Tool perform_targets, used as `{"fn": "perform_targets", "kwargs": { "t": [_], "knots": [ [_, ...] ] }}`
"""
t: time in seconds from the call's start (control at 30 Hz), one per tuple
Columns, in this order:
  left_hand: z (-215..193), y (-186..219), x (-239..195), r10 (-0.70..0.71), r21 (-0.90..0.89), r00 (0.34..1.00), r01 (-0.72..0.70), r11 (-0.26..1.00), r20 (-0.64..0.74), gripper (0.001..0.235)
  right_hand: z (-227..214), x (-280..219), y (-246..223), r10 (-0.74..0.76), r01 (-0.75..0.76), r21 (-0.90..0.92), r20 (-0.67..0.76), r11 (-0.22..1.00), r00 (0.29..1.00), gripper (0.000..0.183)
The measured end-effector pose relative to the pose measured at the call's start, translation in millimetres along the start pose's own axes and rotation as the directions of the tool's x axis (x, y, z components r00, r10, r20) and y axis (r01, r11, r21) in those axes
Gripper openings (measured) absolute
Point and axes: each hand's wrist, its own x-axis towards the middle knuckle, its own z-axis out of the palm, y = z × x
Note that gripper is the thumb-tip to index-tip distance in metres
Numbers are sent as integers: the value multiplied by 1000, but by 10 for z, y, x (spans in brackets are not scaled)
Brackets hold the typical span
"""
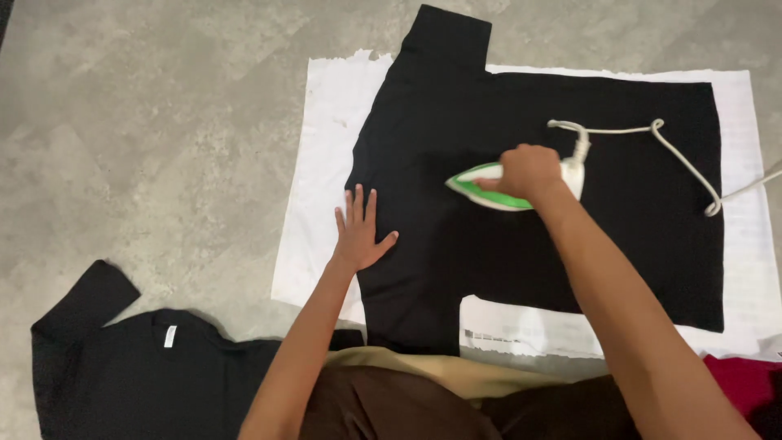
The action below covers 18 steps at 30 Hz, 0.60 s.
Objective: The person irons a black long-sleeved shirt laid out on a white sheet on the floor. They smooth the fabric with one hand and use a green and white iron with the other, moving it across the sleeves and body of the shirt.
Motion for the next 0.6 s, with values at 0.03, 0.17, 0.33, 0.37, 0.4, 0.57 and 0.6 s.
{"fn": "perform_targets", "kwargs": {
  "t": [0.03, 0.17, 0.33, 0.37, 0.4, 0.57, 0.6],
  "knots": [
    [-84, 22, -84, 17, -47, 1000, -16, 999, 12, 104, 31, -4, 85, 68, -68, 44, 1, 997, 998, 97],
    [101, -294, -154, 61, -28, 991, -58, 998, 116, 126, 84, 71, 77, 72, -72, 48, 5, 996, 997, 99],
    [107, -317, -140, 48, -40, 989, -43, 998, 140, 129, -132, -20, -579, -209, 213, -125, 45, 969, 977, 86],
    [91, -319, -150, 59, -49, 988, -53, 997, 142, 130, -126, 4, -656, -262, 262, -106, 14, 959, 965, 81],
    [64, -325, -175, 52, -46, 989, -46, 998, 140, 130, -83, 89, -657, -269, 269, -105, 11, 957, 963, 81],
    [33, -290, -174, 54, -52, 989, -48, 998, 135, 134, -147, 264, -300, 178, -164, 175, -70, 971, 981, 89],
    [40, -295, -180, 55, -51, 989, -48, 998, 137, 134, -83, 296, -182, 179, -165, 175, -68, 971, 981, 89]
  ]
}}
